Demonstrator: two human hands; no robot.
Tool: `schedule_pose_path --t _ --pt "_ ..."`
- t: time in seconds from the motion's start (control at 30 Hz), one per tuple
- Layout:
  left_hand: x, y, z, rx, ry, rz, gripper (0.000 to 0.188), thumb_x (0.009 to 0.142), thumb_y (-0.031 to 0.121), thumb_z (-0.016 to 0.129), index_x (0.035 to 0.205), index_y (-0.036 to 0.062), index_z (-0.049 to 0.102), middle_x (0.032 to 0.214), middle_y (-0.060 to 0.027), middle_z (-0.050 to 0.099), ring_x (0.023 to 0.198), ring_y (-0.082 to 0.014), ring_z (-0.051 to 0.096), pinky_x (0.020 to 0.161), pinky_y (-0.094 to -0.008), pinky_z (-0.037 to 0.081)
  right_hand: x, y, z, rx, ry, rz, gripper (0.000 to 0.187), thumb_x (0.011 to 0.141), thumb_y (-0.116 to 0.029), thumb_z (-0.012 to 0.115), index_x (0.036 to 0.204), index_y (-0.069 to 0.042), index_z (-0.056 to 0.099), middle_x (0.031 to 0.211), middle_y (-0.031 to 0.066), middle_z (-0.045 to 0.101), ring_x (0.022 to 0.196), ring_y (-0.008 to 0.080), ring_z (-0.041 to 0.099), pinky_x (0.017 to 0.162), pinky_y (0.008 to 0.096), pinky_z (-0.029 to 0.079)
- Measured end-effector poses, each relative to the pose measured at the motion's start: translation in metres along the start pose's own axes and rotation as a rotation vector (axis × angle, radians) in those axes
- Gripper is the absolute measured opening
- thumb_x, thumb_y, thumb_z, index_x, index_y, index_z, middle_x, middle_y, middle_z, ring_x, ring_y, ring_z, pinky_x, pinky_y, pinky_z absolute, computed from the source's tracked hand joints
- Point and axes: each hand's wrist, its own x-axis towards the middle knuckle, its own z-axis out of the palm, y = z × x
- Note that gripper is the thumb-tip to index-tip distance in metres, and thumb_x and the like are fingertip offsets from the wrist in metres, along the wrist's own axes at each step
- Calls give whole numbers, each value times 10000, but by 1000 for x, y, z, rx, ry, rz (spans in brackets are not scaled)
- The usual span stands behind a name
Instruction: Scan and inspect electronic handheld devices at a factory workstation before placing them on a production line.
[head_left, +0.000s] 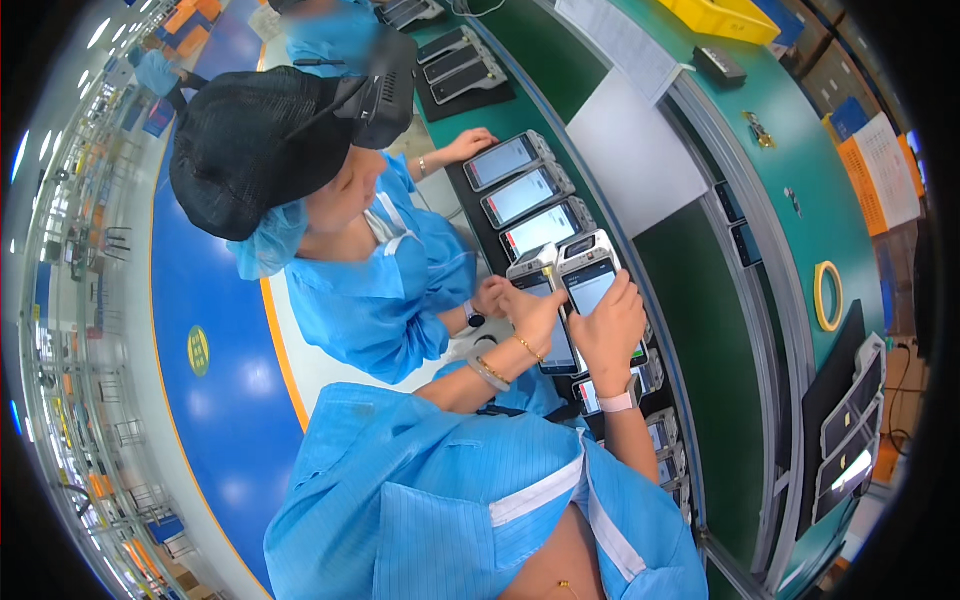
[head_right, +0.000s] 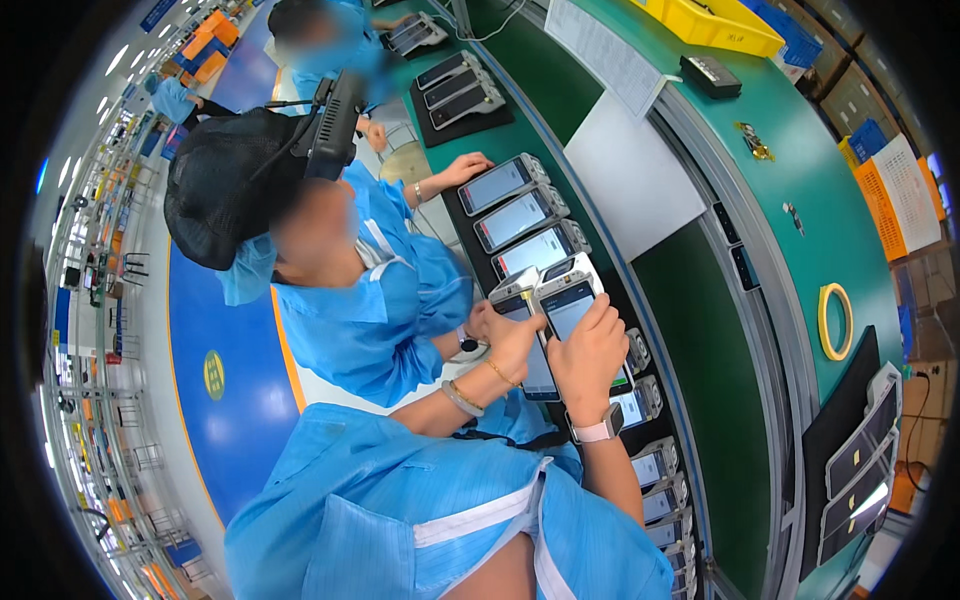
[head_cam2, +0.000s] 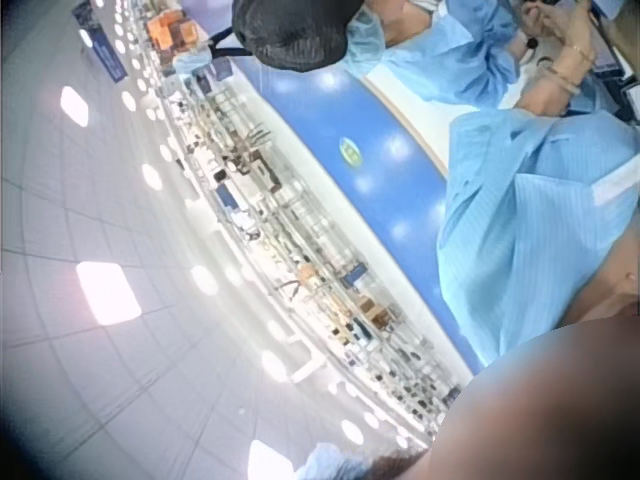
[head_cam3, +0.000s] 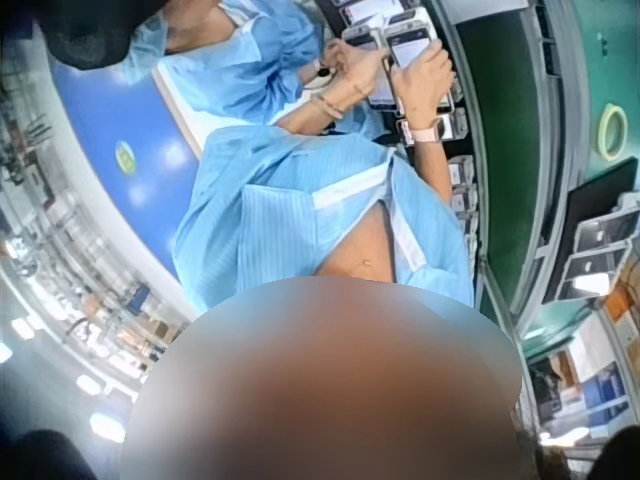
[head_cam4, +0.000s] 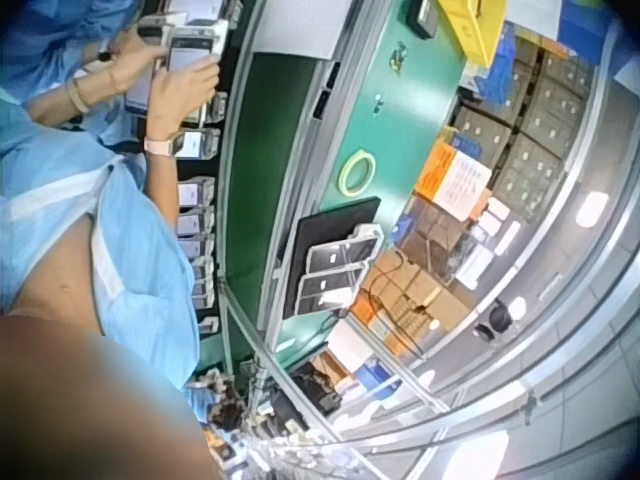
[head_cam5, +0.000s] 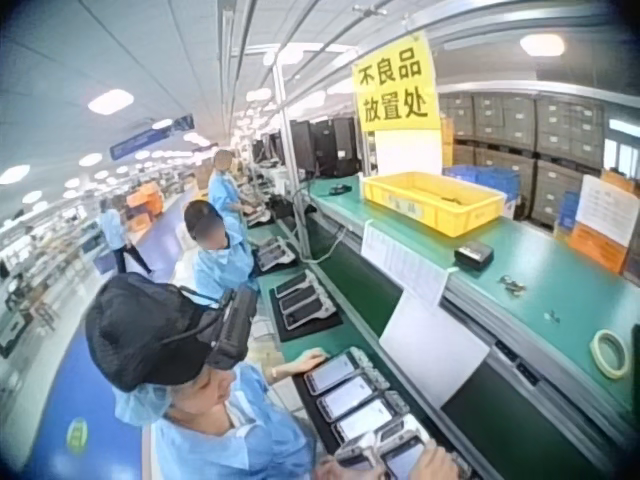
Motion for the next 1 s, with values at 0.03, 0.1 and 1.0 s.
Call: schedule_pose_path --t 0.03,0.1,1.0 --pt "-8 12 -3 52 17 65 1090 565 175 767 1427 -58 142 1340 -275 314 1294 -392 297 1082 -403 272 -1 1 0 4 3 -1 793 610 -203 769 1239 88 384 973 163 512 875 331 533 744 432 440" --pt "-17 16 -4 95 32 92 1071 572 172 762 1422 -58 152 1343 -281 303 1286 -404 301 1079 -411 274 -7 6 6 12 18 9 807 607 -205 774 1245 91 379 982 170 513 880 336 534 745 433 443" --pt "-16 15 -4 155 81 172 983 583 153 742 1385 -33 205 1281 -272 338 1223 -423 371 1027 -441 335 -8 6 9 31 65 -6 845 608 -217 792 1265 99 364 1023 185 514 915 348 522 765 442 432"
